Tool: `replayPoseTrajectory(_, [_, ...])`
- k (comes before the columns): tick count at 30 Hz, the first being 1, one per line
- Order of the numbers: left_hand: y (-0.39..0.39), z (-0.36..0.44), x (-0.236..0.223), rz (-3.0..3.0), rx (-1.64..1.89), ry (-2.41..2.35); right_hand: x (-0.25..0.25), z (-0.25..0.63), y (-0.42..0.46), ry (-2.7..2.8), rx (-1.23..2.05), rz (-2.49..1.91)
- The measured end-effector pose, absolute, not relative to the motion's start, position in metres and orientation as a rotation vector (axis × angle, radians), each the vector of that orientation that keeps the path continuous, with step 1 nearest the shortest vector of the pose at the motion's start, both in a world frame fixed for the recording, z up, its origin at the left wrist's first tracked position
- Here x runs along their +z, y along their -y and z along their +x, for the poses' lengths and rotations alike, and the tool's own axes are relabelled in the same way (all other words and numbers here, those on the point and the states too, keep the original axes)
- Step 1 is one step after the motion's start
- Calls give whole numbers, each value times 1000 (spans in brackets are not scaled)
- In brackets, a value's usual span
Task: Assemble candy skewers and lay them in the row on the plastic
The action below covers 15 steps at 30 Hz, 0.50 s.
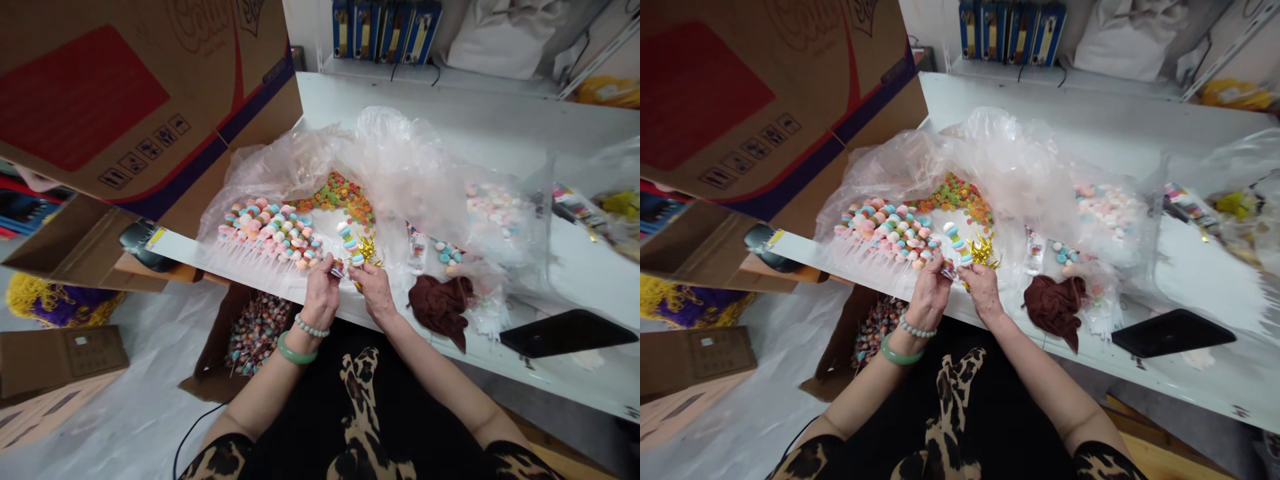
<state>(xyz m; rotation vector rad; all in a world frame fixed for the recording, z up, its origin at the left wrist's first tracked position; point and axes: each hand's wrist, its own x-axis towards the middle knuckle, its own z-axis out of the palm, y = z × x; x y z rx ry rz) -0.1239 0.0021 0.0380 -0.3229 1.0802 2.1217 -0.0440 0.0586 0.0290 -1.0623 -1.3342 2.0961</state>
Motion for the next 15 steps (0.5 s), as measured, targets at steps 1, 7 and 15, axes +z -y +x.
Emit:
replayPoseTrajectory(1, [0,-125,38,-324,2100,-1085,28,-44,-60,1334,2096,-1091])
replayPoseTrajectory(7, [10,-115,41,-207,1731,-1174,24,-42,-69,1497,1900,-1094])
replayPoseTrajectory(15, [10,-114,40,-169,1833,-1191,34,-37,-71,1408,2096,-955])
